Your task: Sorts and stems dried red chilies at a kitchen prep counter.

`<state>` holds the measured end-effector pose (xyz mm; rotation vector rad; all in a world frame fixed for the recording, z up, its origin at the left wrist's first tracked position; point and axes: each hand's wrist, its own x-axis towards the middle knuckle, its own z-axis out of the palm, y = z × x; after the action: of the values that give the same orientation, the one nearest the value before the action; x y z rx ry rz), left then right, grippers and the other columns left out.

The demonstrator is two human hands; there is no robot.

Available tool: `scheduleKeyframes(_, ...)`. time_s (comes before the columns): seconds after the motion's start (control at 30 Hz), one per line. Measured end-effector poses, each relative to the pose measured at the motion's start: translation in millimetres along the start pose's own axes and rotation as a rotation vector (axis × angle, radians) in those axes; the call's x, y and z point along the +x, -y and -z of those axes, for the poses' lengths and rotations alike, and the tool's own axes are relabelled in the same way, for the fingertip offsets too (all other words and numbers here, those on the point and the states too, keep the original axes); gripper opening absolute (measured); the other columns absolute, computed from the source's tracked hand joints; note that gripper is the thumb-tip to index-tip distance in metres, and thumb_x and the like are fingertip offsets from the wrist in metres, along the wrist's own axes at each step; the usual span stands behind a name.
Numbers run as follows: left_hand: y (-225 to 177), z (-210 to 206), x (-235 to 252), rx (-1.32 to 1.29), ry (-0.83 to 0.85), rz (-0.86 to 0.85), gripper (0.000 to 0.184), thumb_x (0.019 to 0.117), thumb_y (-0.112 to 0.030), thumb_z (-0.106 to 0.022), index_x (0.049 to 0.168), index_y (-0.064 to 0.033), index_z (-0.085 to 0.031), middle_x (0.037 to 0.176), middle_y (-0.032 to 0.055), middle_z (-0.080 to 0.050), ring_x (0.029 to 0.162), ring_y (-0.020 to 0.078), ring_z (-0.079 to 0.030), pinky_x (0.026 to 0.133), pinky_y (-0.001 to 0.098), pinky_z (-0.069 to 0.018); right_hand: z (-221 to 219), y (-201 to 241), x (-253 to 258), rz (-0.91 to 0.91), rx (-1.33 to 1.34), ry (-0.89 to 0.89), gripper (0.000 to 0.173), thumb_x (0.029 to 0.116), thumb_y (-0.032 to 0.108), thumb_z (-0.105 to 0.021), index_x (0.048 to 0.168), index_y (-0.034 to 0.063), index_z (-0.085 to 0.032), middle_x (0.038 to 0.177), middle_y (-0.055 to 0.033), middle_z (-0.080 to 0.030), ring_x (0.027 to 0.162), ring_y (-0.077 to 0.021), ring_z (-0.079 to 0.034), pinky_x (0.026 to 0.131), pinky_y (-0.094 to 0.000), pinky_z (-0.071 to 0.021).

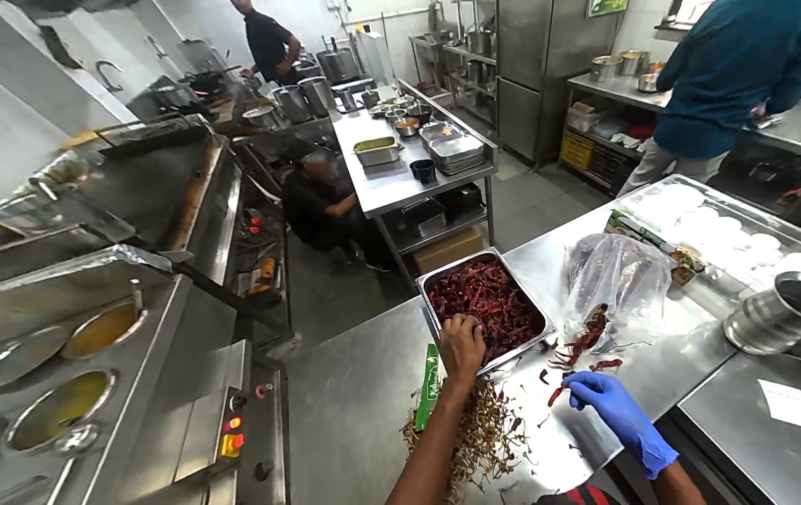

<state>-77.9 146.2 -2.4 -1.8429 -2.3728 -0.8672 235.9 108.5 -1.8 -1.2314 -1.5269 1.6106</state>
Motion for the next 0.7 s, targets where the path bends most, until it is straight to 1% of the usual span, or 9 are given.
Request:
scheduleKeyframes(0.1,2,8,-6,-0.162,-0.024,-0.004,0.011,0.0965,-0.020,-0.069,0.100,-0.0114,-0.075,0.114,0.0093,-0.069,0.104,0.0318,-0.064,0.091,0.0542,-0.0521,0,2,-3,-0.002,0.007,0.006,0.023,0.1022,0.022,-0.059,0.105,0.0068,-0.077,0.080,-0.0075,-0.072,0.071,-0.0185,-0.067,0.072,-0.0338,-0.0574)
scheduleKeyframes(0.17,4,28,-16,-0.323,-0.083,0.010,0.015,0.0990,-0.023,-0.066,0.103,-0.0098,-0.072,0.113,0.0094,-0.068,0.104,0.0286,-0.065,0.091,0.0522,-0.0548,2,2,-5,-0.012,-0.004,0.003,0.023,0.1024,0.022,-0.059,0.105,0.0074,-0.077,0.080,-0.0069,-0.072,0.072,-0.0184,-0.067,0.073,-0.0338,-0.0577)
scheduleKeyframes(0.23,11,49,-31,-0.463,-0.142,0.050,0.018,0.1005,-0.025,-0.065,0.109,-0.0095,-0.069,0.105,0.0075,-0.069,0.095,0.0228,-0.067,0.083,0.0473,-0.0581,3,0,-8,-0.025,-0.010,-0.007,0.024,0.1026,0.023,-0.059,0.105,0.0081,-0.077,0.080,-0.0067,-0.072,0.072,-0.0182,-0.068,0.074,-0.0338,-0.0579)
scheduleKeyframes(0.3,23,63,-55,-0.563,-0.176,0.095,0.016,0.1002,-0.024,-0.065,0.109,-0.0113,-0.068,0.095,0.0018,-0.070,0.084,0.0154,-0.069,0.078,0.0402,-0.0607,2,-4,-10,-0.041,-0.021,-0.010,0.023,0.1019,0.024,-0.060,0.104,0.0091,-0.078,0.079,-0.0058,-0.072,0.071,-0.0179,-0.067,0.073,-0.0337,-0.0574)
scheduleKeyframes(0.4,46,69,-109,-0.584,-0.050,0.139,0.016,0.0986,-0.021,-0.065,0.107,-0.0091,-0.070,0.086,-0.0012,-0.072,0.076,0.0109,-0.069,0.073,0.0341,-0.0616,-2,-11,-11,-0.066,-0.048,0.032,0.023,0.1020,0.025,-0.060,0.104,0.0095,-0.077,0.079,-0.0046,-0.072,0.071,-0.0166,-0.067,0.073,-0.0330,-0.0573)
scheduleKeyframes(0.47,60,64,-150,-0.562,0.101,0.159,0.019,0.0981,-0.022,-0.065,0.111,-0.0094,-0.071,0.086,-0.0024,-0.072,0.073,0.0092,-0.069,0.069,0.0323,-0.0616,-7,-13,-10,-0.082,-0.066,0.070,0.023,0.1013,0.026,-0.061,0.104,0.0109,-0.078,0.079,-0.0040,-0.072,0.070,-0.0161,-0.066,0.071,-0.0329,-0.0567)
scheduleKeyframes(0.57,69,54,-206,-0.581,0.257,0.220,0.017,0.0970,-0.022,-0.067,0.108,-0.0111,-0.073,0.085,-0.0034,-0.073,0.070,0.0080,-0.069,0.067,0.0316,-0.0618,-13,-16,-8,-0.104,-0.154,0.137,0.023,0.1000,0.031,-0.062,0.104,0.0146,-0.078,0.077,-0.0015,-0.070,0.068,-0.0140,-0.065,0.068,-0.0329,-0.0554)
scheduleKeyframes(0.63,67,47,-229,-0.582,0.287,0.232,0.015,0.0961,-0.024,-0.069,0.105,-0.0125,-0.075,0.086,-0.0041,-0.074,0.072,0.0069,-0.070,0.069,0.0312,-0.0629,-14,-14,-6,-0.117,-0.243,0.172,0.024,0.0992,0.036,-0.063,0.104,0.0183,-0.079,0.078,0.0011,-0.070,0.067,-0.0121,-0.063,0.067,-0.0332,-0.0547)
scheduleKeyframes(0.7,63,38,-240,-0.518,0.269,0.190,0.019,0.0961,-0.032,-0.069,0.104,-0.0169,-0.077,0.096,-0.0058,-0.074,0.086,0.0056,-0.070,0.080,0.0312,-0.0617,-18,-13,-4,-0.123,-0.287,0.190,0.024,0.0983,0.038,-0.064,0.103,0.0204,-0.080,0.079,0.0026,-0.070,0.066,-0.0109,-0.062,0.065,-0.0327,-0.0528)
